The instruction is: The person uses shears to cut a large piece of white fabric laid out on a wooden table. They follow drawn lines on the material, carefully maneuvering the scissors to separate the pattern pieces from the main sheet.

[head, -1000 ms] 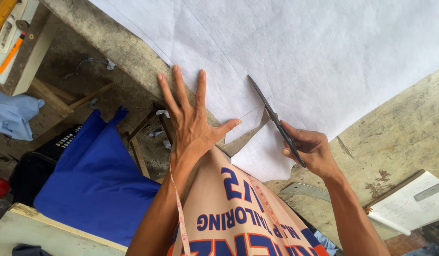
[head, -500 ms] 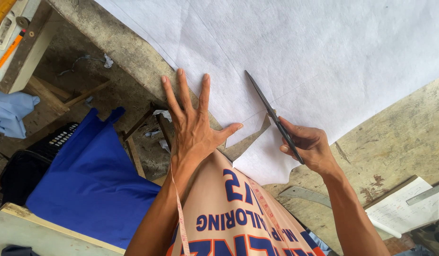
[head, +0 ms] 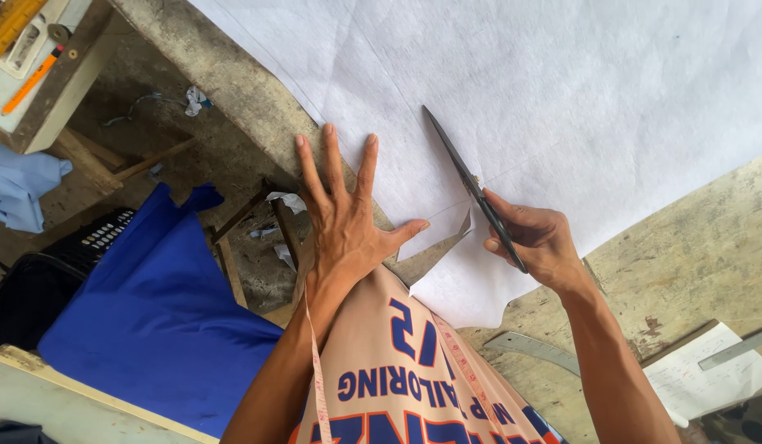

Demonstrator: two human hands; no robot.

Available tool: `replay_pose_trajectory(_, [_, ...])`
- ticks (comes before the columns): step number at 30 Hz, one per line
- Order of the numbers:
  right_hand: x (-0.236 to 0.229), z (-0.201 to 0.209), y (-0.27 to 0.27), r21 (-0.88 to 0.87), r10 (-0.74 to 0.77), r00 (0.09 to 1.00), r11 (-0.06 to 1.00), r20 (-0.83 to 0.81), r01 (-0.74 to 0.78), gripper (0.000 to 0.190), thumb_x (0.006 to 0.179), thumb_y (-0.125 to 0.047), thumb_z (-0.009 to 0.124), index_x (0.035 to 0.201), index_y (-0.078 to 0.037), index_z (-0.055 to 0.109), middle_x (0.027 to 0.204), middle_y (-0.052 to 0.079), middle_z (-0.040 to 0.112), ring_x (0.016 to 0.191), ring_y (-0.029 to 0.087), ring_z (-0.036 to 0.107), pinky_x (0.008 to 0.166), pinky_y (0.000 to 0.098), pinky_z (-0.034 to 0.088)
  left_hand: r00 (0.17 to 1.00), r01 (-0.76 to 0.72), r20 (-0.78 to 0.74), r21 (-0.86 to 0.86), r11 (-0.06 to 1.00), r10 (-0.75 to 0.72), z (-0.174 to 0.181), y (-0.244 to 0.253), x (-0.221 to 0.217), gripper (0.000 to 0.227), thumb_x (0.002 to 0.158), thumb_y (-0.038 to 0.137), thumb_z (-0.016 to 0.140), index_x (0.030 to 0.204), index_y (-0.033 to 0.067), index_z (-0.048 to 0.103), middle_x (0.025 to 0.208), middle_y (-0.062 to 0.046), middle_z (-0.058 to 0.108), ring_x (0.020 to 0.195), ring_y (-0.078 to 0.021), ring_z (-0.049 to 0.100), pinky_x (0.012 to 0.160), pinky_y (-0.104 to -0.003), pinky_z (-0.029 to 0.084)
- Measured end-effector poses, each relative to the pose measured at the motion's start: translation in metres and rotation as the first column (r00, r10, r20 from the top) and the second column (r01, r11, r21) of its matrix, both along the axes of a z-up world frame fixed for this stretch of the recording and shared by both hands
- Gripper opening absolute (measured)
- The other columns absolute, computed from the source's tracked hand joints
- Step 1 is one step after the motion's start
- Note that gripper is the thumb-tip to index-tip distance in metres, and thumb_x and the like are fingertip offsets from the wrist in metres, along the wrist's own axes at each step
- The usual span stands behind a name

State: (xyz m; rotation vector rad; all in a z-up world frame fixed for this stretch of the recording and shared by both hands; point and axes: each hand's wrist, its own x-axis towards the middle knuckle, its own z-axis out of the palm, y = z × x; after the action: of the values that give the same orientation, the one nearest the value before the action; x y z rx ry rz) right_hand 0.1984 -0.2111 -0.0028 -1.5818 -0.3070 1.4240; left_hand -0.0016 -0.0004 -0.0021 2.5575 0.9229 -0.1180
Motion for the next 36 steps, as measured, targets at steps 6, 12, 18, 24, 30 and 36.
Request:
replay_pose_trajectory(6, [0.003, 0.005, 0.003, 0.029, 0.021, 1.0, 0.999, -0.003, -0.021, 0.059, 0.087, -0.004, 0.076, 0.144, -0.006, 0.06, 0.077, -0.005, 0.048, 0.07, 0.009, 0.039, 0.059, 0.0224, 0.033, 0.99, 0.016, -0.142, 0.044, 0.999, -0.009, 0.002, -0.004, 0.0, 0.137, 0.073, 0.1, 0.079, 0.17, 0.0242, 0.017, 0.173, -0.023, 0.003, 0.158, -0.0534, 0.002, 0.109, -0.078, 0.037])
replay_pose_trajectory(12, [-0.002, 0.005, -0.029, -0.002, -0.008, 0.998, 1.0, -0.064, 0.008, 0.06, 0.085, -0.009, 0.079, 0.142, -0.006, 0.062, 0.077, -0.01, 0.049, 0.069, 0.004, 0.038, 0.058, 0.0196, 0.031, 0.967, 0.049, -0.252, 0.003, 0.999, -0.047, 0.001, -0.037, -0.01, 0.127, 0.078, 0.102, 0.058, 0.168, 0.0256, 0.012, 0.172, -0.026, 0.005, 0.159, -0.0499, 0.003, 0.117, -0.075, 0.009])
replay_pose_trajectory(18, [-0.012, -0.004, -0.086, 0.006, 0.029, 0.995, 1.0, -0.097, -0.028, 0.063, 0.083, -0.007, 0.081, 0.143, -0.003, 0.061, 0.084, -0.006, 0.066, 0.072, 0.005, 0.05, 0.066, 0.0196, 0.046, 0.982, 0.144, -0.125, 0.034, 0.989, -0.138, 0.033, -0.056, -0.028, 0.094, 0.094, 0.086, 0.039, 0.163, 0.0222, 0.033, 0.157, -0.022, 0.044, 0.146, -0.0392, 0.04, 0.117, -0.064, 0.011])
replay_pose_trajectory(24, [-0.015, -0.009, -0.105, -0.045, 0.104, 0.995, 0.994, 0.003, -0.104, 0.066, 0.082, -0.012, 0.083, 0.144, -0.004, 0.061, 0.106, -0.008, 0.071, 0.088, 0.004, 0.054, 0.08, 0.0207, 0.048, 0.973, 0.047, 0.227, 0.009, 0.999, -0.048, 0.015, -0.011, 0.003, 0.061, 0.1, 0.066, 0.049, 0.127, 0.0125, 0.062, 0.133, -0.017, 0.052, 0.122, -0.0339, 0.047, 0.104, -0.056, 0.034])
replay_pose_trajectory(30, [-0.016, -0.009, -0.101, -0.091, 0.076, 0.997, 0.993, -0.017, -0.077, 0.068, 0.079, -0.009, 0.084, 0.143, -0.003, 0.062, 0.123, 0.0, 0.072, 0.106, 0.006, 0.055, 0.103, 0.0257, 0.047, 0.966, -0.05, -0.252, 0.05, 0.997, 0.061, 0.014, 0.016, 0.001, 0.136, 0.085, 0.104, 0.063, 0.17, 0.0117, 0.011, 0.171, -0.027, 0.0, 0.159, -0.049, -0.001, 0.124, -0.075, 0.007])
replay_pose_trajectory(36, [-0.021, -0.012, -0.102, -0.035, 0.041, 0.998, 0.998, -0.039, -0.042, 0.066, 0.081, -0.009, 0.084, 0.143, -0.003, 0.062, 0.105, -0.007, 0.069, 0.09, 0.004, 0.052, 0.085, 0.0205, 0.045, 1.0, -0.012, -0.023, 0.082, 0.997, 0.014, 0.003, 0.016, -0.011, 0.141, 0.09, 0.095, 0.082, 0.173, 0.0113, 0.005, 0.175, -0.023, -0.002, 0.162, -0.0515, 0.001, 0.129, -0.065, 0.045])
